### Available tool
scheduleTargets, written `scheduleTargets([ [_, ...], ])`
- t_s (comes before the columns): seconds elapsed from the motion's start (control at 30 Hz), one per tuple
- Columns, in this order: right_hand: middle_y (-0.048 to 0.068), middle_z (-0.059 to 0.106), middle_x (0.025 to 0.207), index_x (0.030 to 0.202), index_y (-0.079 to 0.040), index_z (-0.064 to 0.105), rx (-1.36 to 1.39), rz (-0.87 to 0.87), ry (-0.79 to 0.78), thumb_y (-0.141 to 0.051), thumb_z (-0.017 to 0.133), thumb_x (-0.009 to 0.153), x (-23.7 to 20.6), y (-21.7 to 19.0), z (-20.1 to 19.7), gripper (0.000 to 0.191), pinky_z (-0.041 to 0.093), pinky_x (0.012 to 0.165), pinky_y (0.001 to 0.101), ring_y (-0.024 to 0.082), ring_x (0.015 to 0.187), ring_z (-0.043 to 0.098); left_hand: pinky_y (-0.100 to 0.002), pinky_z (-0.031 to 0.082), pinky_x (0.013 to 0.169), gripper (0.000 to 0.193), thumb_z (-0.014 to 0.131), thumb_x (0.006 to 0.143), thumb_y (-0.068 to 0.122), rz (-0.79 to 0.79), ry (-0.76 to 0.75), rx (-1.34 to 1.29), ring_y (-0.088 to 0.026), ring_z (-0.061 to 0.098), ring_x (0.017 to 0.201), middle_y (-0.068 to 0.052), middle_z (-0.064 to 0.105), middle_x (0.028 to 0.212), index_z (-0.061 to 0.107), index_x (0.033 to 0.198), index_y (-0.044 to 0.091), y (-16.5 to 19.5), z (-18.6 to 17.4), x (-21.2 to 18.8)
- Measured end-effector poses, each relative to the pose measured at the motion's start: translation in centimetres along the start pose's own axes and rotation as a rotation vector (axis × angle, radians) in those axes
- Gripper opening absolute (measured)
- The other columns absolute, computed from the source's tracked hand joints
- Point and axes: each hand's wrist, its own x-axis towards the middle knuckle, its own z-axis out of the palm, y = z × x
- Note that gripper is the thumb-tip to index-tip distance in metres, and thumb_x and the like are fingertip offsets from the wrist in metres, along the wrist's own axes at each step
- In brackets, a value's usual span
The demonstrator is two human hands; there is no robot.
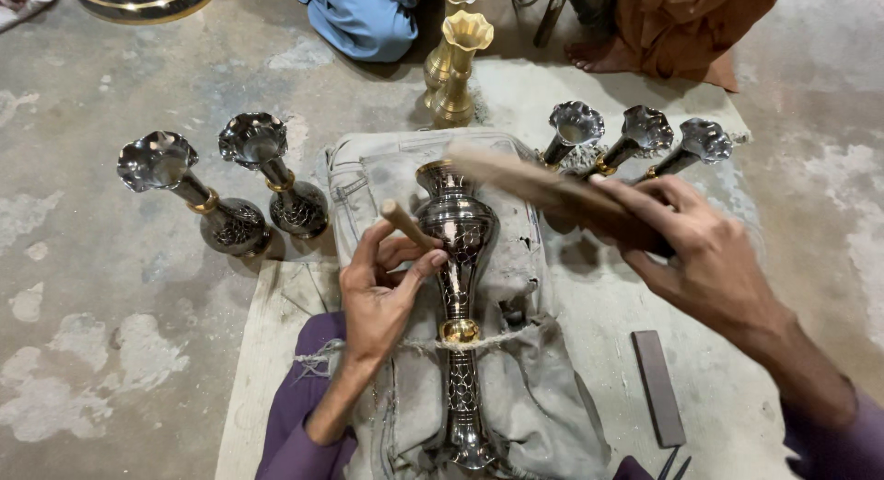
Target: The person sits on the floor with an engraved metal vase resting on a cloth pad on their lap. They hold a punch against the vase's patterned surface and repeatedly strike it with a wooden mallet, working the design, with finished vases arranged on the floor around them.
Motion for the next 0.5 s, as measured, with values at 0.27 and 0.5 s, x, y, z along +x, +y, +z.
scheduleTargets([
  [0.27, 0.009, 0.07, 0.117, 0.149, -0.033, 0.054, -0.387, -0.307, 0.028, -0.031, 0.072, 0.092, 6.4, -3.1, -4.5, 0.059, 0.056, 0.059, 0.0332, 0.022, 0.078, 0.069, -0.033, 0.07, 0.087, 0.049, 0.073, 0.098, 0.006, 0.063, 0.023, -0.055, -0.02, 0.079, 0.1, -0.014, 0.079, 0.109, 0.05, 0.141, 0.007, -1.6, -0.1, -0.5],
  [0.5, 0.0, 0.076, 0.108, 0.136, -0.031, 0.066, -0.514, -0.524, 0.028, -0.024, 0.072, 0.095, 10.2, -8.1, -8.9, 0.043, 0.053, 0.055, 0.0271, 0.015, 0.076, 0.07, -0.029, 0.07, 0.079, 0.041, 0.075, 0.097, 0.006, 0.084, 0.054, 0.039, -0.017, 0.08, 0.1, -0.013, 0.08, 0.109, 0.052, 0.131, 0.004, -1.2, 0.1, -0.5],
])
